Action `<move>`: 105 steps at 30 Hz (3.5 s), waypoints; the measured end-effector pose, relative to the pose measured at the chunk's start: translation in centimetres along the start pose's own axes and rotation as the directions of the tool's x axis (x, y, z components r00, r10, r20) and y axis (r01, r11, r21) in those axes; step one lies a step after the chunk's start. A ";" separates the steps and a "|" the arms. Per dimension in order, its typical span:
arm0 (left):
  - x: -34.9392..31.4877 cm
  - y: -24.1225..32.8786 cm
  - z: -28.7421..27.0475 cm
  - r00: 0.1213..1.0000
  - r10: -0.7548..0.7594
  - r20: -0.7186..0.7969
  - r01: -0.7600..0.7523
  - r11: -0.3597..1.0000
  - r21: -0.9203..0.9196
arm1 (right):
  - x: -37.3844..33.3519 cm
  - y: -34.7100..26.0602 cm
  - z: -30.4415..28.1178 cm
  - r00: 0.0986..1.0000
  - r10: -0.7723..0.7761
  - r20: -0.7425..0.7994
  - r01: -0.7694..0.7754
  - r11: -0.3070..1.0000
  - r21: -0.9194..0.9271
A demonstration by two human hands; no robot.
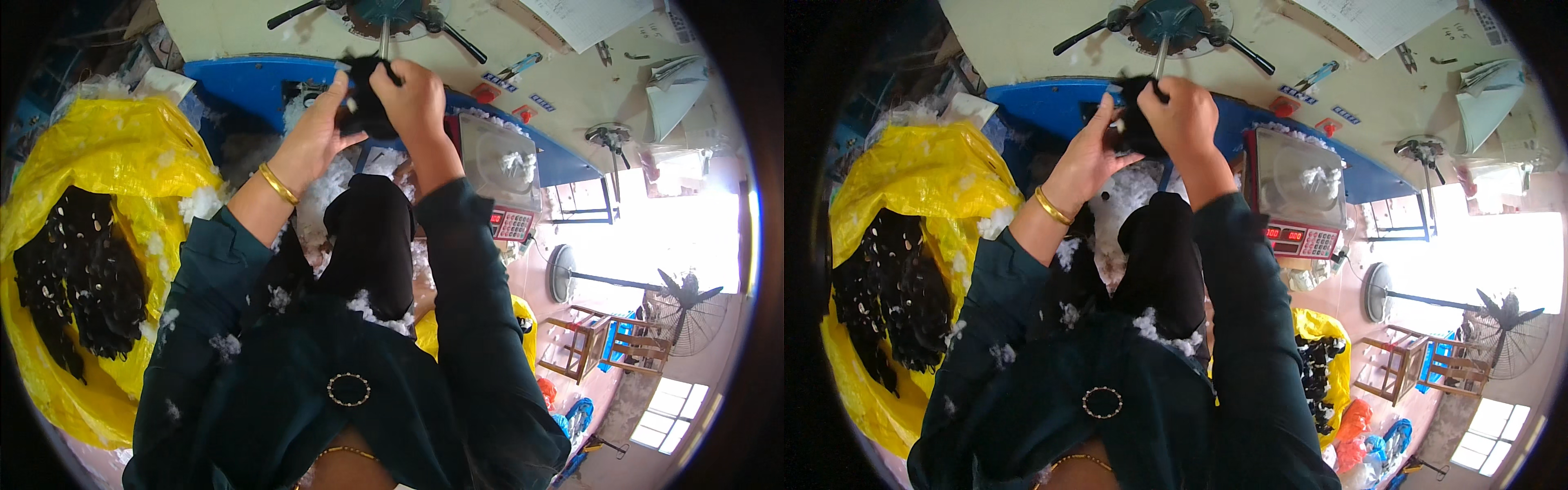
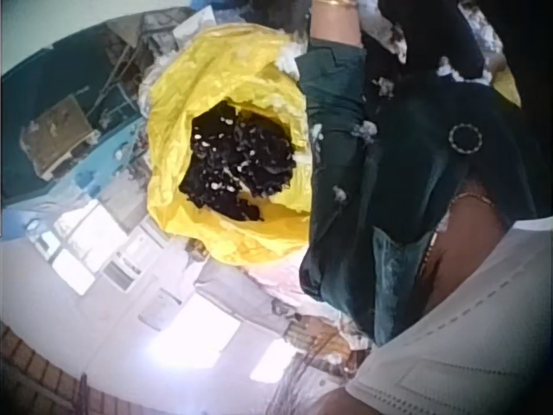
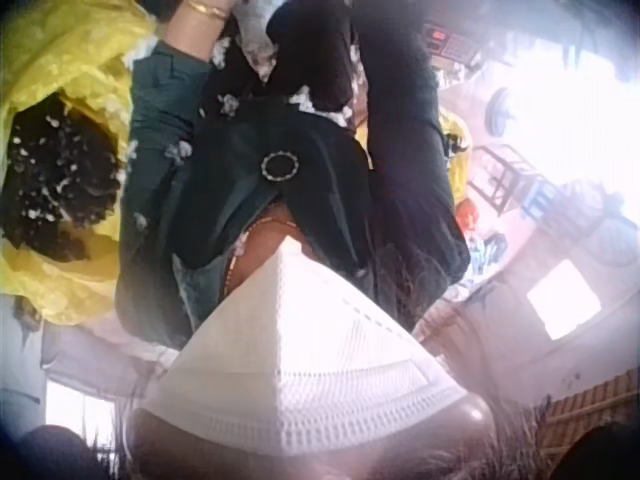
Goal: The person sits on the floor and repeatedly stuffs white cotton-like material into small black fabric pouches. They then place the filled pouches into a large yellow bag. The process is repeated continuously throughout the clip.
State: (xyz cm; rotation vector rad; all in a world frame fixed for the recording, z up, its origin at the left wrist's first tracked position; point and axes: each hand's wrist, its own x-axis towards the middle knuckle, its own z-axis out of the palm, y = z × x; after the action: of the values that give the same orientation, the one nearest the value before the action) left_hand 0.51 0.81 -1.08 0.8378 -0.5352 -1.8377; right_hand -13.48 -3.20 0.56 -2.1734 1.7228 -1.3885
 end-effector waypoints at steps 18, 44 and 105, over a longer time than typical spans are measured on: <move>-3.5 -1.1 -1.1 0.839 0.330 0.433 -0.498 0.146 0.855 | 0.5 2.1 0.3 0.995 -0.070 0.067 0.061 0.990 0.130; 3.3 0.6 1.1 0.920 0.366 0.138 -0.381 0.761 0.526 | 5.2 1.3 2.3 0.950 0.291 0.111 -0.292 0.957 -0.008; 1.2 -4.8 -2.2 0.925 0.328 0.192 -0.351 0.931 0.099 | -4.3 -2.7 -4.1 0.975 -0.149 0.164 0.125 0.981 0.147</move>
State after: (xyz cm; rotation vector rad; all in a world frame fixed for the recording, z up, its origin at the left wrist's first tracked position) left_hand -1.06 1.66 -6.20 0.6275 -0.8652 -1.5717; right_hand -14.03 3.20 1.79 -2.2980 1.4015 -1.2580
